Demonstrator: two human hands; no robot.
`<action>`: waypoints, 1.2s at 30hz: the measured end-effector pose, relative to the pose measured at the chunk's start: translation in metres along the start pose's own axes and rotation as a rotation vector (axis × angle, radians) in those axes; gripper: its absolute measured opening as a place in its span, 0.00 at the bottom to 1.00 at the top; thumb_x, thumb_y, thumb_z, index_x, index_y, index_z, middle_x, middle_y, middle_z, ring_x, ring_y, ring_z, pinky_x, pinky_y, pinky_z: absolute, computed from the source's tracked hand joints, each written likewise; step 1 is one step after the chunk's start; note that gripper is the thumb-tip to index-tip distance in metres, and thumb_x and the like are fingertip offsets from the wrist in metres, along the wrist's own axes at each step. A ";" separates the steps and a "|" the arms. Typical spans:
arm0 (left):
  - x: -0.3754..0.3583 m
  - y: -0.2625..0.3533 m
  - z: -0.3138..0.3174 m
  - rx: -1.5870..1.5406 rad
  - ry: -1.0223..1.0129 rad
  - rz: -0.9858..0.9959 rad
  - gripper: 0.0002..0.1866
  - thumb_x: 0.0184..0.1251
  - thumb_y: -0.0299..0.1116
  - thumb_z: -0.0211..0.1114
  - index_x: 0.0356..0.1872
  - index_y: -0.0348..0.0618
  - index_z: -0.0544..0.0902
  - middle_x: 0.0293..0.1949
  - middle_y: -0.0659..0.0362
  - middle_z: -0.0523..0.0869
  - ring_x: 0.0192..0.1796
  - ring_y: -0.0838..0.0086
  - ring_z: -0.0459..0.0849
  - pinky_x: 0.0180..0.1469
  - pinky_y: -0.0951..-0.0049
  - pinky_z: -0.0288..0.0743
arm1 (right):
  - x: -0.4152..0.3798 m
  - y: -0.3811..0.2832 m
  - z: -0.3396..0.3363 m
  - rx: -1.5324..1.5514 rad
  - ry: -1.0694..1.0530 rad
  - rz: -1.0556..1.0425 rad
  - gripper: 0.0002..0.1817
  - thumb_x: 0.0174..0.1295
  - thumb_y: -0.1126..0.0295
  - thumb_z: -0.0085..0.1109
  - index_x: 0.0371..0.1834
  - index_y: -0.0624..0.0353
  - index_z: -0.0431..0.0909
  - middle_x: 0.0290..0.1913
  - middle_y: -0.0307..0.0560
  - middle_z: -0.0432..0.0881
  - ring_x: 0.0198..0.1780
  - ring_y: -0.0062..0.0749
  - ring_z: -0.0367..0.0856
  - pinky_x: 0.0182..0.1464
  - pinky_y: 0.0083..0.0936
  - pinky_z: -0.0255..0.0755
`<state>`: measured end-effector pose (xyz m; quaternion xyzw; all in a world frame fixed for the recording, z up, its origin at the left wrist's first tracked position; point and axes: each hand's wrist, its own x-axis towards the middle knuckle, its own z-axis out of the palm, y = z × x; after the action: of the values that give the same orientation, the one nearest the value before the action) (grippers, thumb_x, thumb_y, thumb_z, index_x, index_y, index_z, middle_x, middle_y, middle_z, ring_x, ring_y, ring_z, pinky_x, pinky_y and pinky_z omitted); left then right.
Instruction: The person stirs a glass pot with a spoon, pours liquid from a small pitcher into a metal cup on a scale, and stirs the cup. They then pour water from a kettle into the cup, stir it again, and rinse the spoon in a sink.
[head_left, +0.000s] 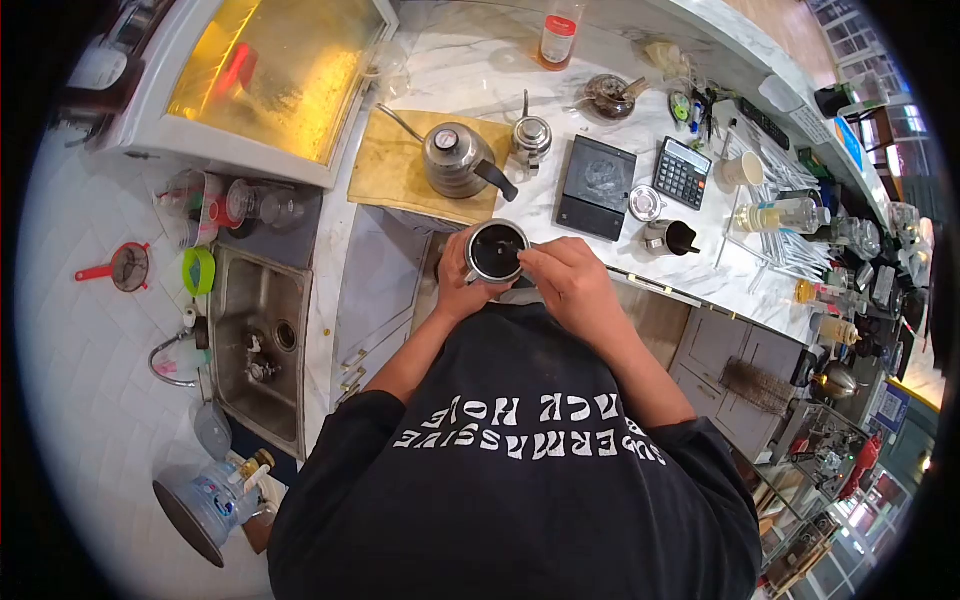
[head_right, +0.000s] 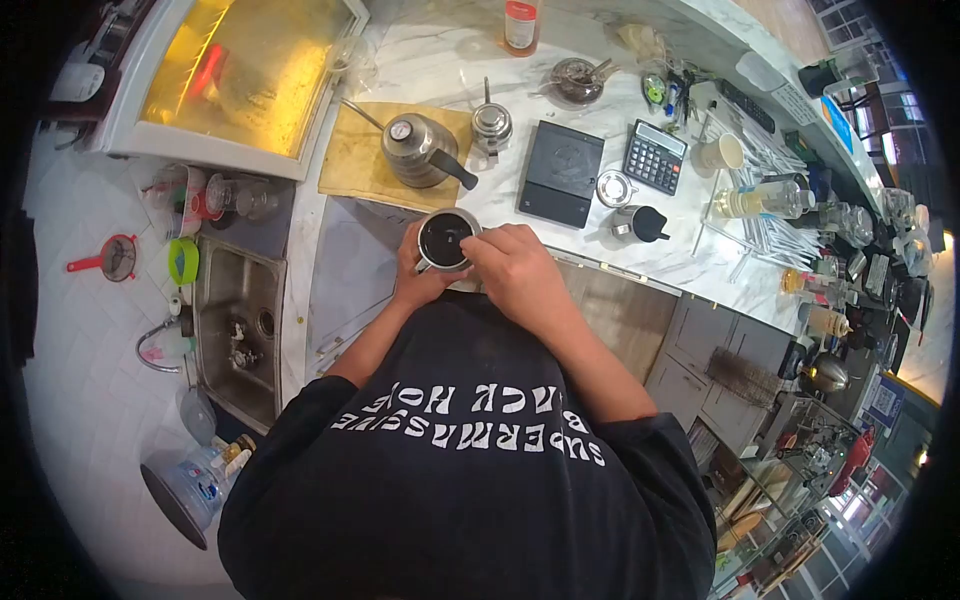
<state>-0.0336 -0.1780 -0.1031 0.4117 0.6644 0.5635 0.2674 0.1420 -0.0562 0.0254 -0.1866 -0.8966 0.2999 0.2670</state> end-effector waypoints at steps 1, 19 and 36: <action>0.002 -0.001 0.004 -0.026 -0.013 -0.002 0.45 0.37 0.38 0.90 0.64 0.43 0.83 0.55 0.54 0.87 0.62 0.57 0.84 0.67 0.58 0.76 | -0.003 0.002 -0.004 -0.010 0.002 -0.001 0.15 0.56 0.79 0.69 0.49 0.60 0.86 0.44 0.47 0.88 0.47 0.43 0.86 0.56 0.40 0.77; 0.086 0.021 0.090 0.010 -0.222 0.136 0.44 0.36 0.32 0.90 0.63 0.44 0.83 0.59 0.53 0.88 0.63 0.52 0.84 0.67 0.55 0.76 | -0.013 0.048 -0.058 -0.260 0.203 0.171 0.11 0.62 0.76 0.71 0.48 0.56 0.87 0.41 0.39 0.89 0.44 0.37 0.86 0.60 0.46 0.72; 0.150 -0.001 0.156 0.063 -0.276 0.241 0.50 0.33 0.33 0.93 0.67 0.46 0.79 0.57 0.51 0.88 0.60 0.50 0.85 0.63 0.54 0.80 | 0.000 0.112 -0.077 -0.351 0.352 0.257 0.08 0.66 0.73 0.71 0.47 0.57 0.88 0.37 0.42 0.89 0.41 0.39 0.85 0.55 0.41 0.72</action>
<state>0.0167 0.0315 -0.1227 0.5701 0.5846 0.5084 0.2734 0.2070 0.0615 0.0056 -0.3914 -0.8435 0.1345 0.3423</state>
